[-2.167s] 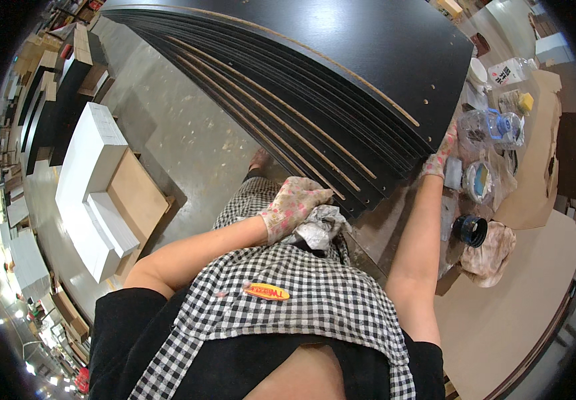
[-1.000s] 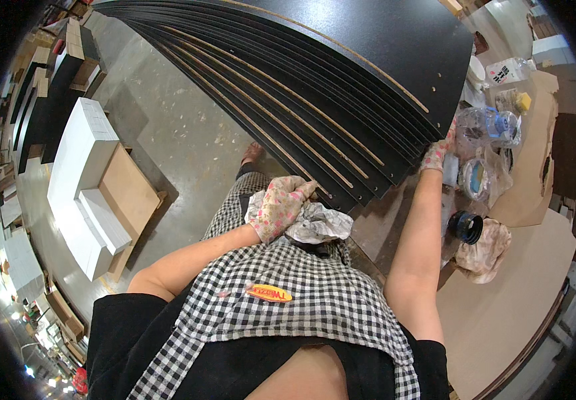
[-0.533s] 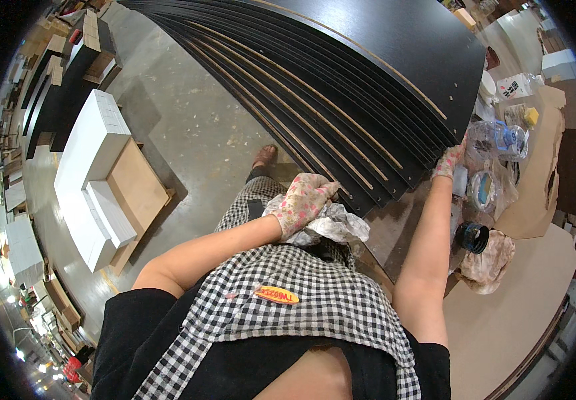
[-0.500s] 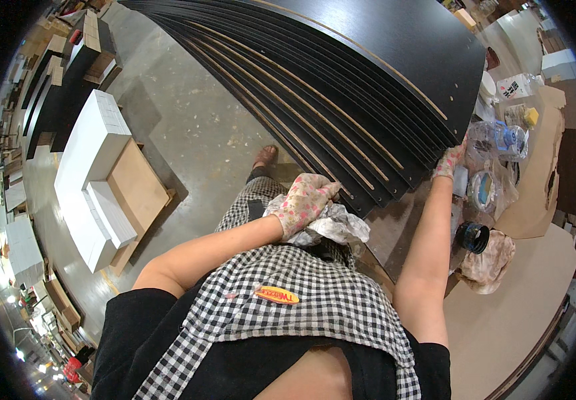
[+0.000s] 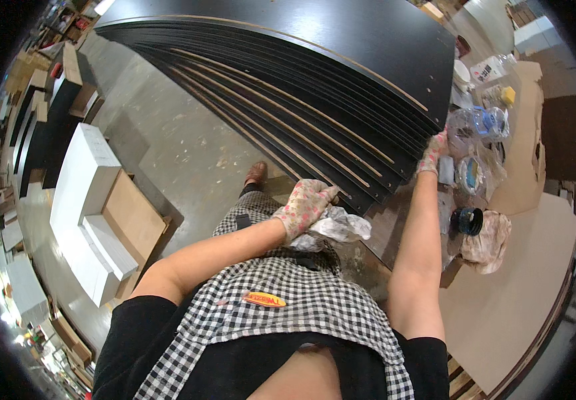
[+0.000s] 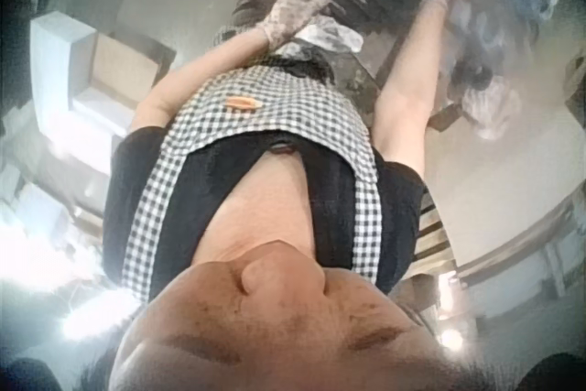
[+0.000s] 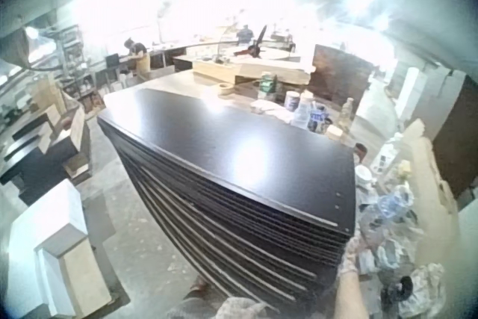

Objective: The person wipes the edges and surfaces of stacked black wooden panels with a cloth, then applies a dark liquid finish to the edges using a small brush. The person continues wiping and handling the panels, then hands one panel to a coworker.

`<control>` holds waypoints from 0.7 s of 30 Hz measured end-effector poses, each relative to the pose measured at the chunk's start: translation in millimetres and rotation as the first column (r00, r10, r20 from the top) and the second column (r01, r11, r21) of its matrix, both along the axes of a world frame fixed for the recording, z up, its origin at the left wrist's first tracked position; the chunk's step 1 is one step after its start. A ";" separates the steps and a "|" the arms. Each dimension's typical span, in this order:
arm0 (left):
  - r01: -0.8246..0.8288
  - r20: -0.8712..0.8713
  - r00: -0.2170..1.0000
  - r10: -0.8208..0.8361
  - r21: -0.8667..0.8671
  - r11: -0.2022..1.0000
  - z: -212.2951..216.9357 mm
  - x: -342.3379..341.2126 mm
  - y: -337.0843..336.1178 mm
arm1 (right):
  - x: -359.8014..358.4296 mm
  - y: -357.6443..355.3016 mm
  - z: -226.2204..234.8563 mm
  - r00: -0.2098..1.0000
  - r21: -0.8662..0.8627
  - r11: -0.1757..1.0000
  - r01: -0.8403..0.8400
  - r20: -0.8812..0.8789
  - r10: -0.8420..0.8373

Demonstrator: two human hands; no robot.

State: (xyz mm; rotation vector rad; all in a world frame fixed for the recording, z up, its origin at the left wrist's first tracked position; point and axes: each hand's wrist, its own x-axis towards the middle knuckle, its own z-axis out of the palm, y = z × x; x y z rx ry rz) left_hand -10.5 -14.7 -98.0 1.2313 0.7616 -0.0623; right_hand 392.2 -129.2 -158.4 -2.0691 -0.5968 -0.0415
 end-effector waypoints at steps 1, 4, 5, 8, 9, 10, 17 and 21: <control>0.105 0.073 0.991 -0.108 0.055 0.993 -1.2 0.3 3.5 | 6.6 -1.0 -9.9 0.995 0.068 0.993 0.092 0.042 -0.095; 0.277 0.212 0.867 -0.451 0.547 0.790 2.8 -8.8 20.4 | 13.3 -7.0 -22.9 0.977 -0.058 0.977 0.204 0.084 -0.198; 0.351 0.180 0.878 -0.443 0.385 0.854 6.8 -13.3 26.2 | 9.5 -11.2 -18.1 0.976 0.101 0.973 0.206 -0.087 -0.198; 0.268 0.090 0.921 -0.378 0.558 0.785 22.0 -33.4 41.0 | -32.4 -18.8 21.5 0.970 0.186 0.953 0.237 -0.089 -0.224; 0.235 0.090 0.940 -0.330 0.531 0.814 25.6 -37.8 45.2 | -56.1 -26.7 45.4 0.967 0.113 0.969 0.222 0.104 -0.233; 0.187 0.098 0.955 -0.279 0.528 0.828 28.1 -41.4 48.6 | -80.8 -29.8 70.3 0.958 0.073 0.975 0.211 0.185 -0.221; 0.127 0.212 0.886 -0.412 0.744 0.656 5.7 -29.1 66.6 | -290.9 -58.4 155.5 0.906 -0.274 0.872 -0.407 0.002 0.423; 0.085 0.225 0.874 -0.432 0.803 0.590 -8.8 -25.7 65.9 | -308.3 -51.4 156.4 0.940 -0.421 0.842 -0.336 -0.099 0.326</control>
